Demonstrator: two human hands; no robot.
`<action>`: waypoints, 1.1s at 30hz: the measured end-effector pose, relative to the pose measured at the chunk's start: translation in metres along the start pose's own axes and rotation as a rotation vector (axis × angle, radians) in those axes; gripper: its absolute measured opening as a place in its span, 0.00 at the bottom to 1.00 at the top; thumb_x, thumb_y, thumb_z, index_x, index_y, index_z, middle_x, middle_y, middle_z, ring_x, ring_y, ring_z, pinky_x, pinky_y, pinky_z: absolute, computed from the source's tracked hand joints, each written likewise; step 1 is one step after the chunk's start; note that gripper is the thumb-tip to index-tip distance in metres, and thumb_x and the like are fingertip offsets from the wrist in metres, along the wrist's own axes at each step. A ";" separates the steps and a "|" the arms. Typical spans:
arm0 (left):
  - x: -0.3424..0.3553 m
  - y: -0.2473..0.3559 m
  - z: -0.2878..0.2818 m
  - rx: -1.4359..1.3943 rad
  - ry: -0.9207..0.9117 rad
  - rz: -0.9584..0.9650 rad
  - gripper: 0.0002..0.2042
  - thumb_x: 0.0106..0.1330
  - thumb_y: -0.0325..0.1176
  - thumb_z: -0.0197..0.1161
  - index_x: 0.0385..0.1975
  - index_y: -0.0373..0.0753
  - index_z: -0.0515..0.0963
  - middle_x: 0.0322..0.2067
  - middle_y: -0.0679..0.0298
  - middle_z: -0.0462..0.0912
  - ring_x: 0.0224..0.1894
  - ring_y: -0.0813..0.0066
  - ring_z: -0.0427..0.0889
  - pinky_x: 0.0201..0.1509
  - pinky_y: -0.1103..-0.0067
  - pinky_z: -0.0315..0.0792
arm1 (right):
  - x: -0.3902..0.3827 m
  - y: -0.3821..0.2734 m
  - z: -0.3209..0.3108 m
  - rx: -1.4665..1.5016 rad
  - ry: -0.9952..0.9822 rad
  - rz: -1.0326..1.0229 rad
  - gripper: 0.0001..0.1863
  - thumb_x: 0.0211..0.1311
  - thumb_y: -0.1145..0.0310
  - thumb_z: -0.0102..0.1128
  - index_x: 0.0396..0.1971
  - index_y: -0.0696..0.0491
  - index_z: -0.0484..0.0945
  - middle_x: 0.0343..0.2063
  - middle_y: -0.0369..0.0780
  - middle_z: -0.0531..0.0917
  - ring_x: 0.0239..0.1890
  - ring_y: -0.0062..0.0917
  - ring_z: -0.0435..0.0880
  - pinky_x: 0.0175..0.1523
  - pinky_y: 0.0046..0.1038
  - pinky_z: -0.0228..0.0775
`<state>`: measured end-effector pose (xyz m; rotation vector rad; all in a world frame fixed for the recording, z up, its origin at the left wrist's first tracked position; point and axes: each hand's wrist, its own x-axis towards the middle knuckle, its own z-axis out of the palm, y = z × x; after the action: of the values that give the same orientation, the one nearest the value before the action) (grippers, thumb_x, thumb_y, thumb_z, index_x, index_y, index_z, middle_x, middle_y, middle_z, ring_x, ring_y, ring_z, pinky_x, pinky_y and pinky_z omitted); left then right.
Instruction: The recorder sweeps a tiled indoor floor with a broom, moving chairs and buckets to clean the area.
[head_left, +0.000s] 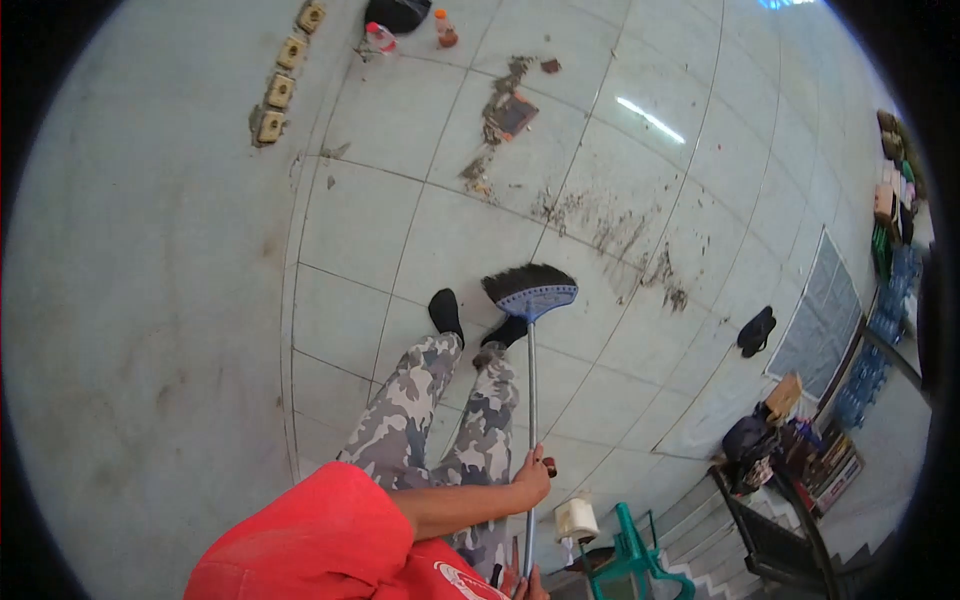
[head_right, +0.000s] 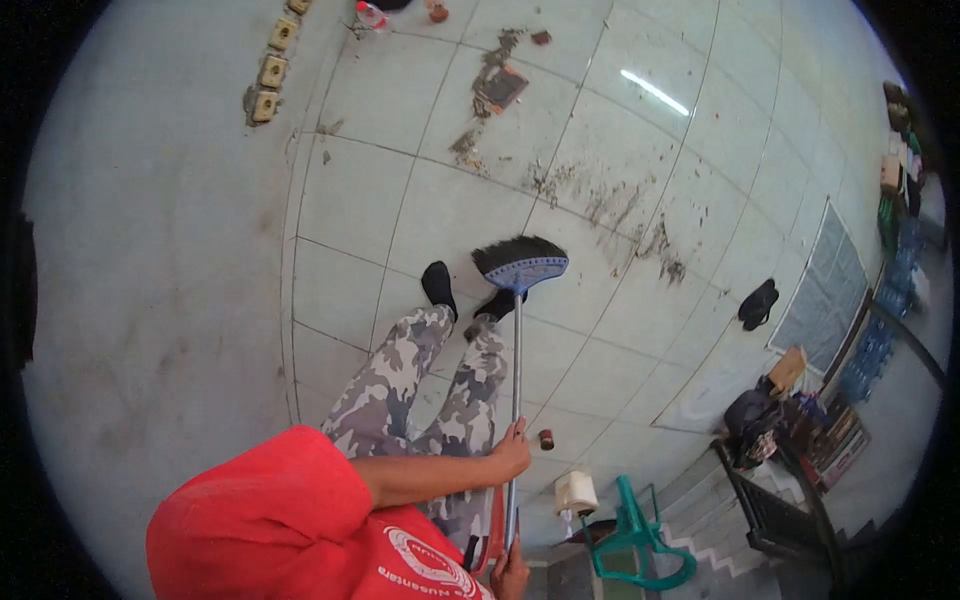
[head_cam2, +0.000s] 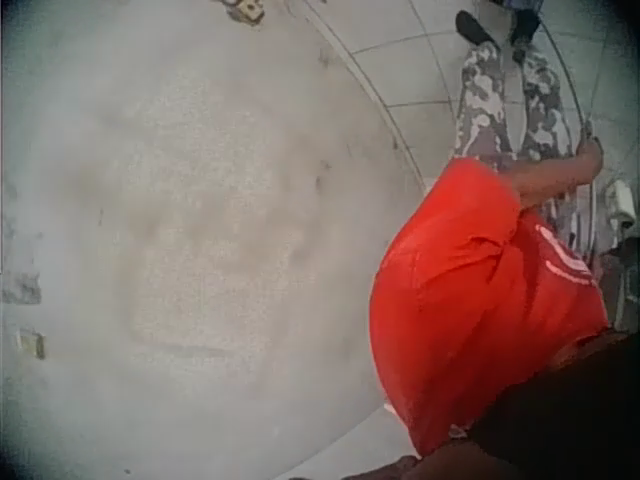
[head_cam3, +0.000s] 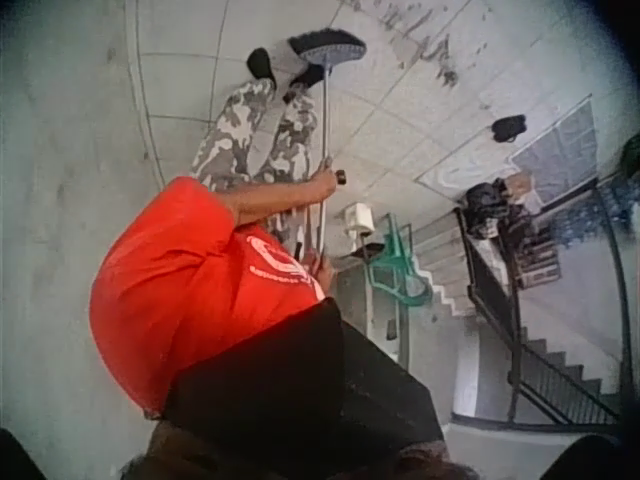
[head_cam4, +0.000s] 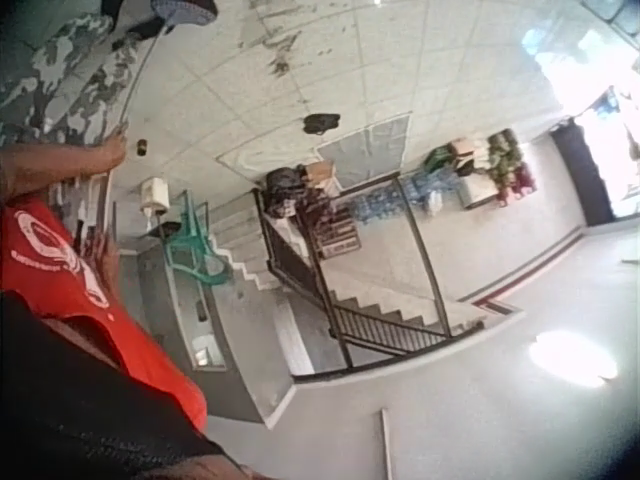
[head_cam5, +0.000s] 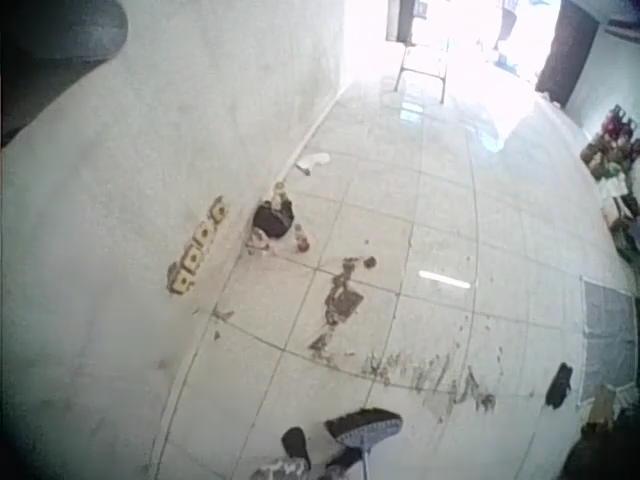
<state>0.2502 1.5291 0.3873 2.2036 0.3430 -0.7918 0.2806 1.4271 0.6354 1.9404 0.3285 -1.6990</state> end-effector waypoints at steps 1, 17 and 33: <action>-0.001 0.001 0.019 0.012 -0.006 0.003 0.13 0.56 0.35 0.53 0.32 0.35 0.81 0.43 0.46 0.76 0.62 0.35 0.56 0.62 0.51 0.53 | 0.023 0.007 0.027 0.109 0.226 -0.186 0.28 0.59 0.62 0.53 0.60 0.48 0.63 0.43 0.51 0.75 0.39 0.33 0.79 0.37 0.25 0.71; 0.158 -0.335 -0.192 0.468 0.689 -0.138 0.15 0.58 0.31 0.53 0.46 0.42 0.73 0.64 0.55 0.58 0.65 0.56 0.59 0.61 0.61 0.60 | 0.270 -0.317 -0.149 0.572 0.938 -0.676 0.21 0.64 0.68 0.47 0.57 0.54 0.65 0.18 0.55 0.74 0.19 0.50 0.74 0.24 0.44 0.62; -0.101 -0.092 0.081 -0.139 0.299 0.111 0.07 0.56 0.29 0.53 0.32 0.35 0.75 0.61 0.45 0.58 0.66 0.42 0.49 0.61 0.64 0.65 | 0.115 -0.041 0.193 0.461 0.673 -0.537 0.22 0.58 0.74 0.51 0.55 0.59 0.67 0.24 0.55 0.78 0.24 0.49 0.77 0.29 0.42 0.69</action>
<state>0.0945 1.5325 0.3571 2.1873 0.4046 -0.3666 0.1175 1.3387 0.5019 2.9622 0.8212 -1.4337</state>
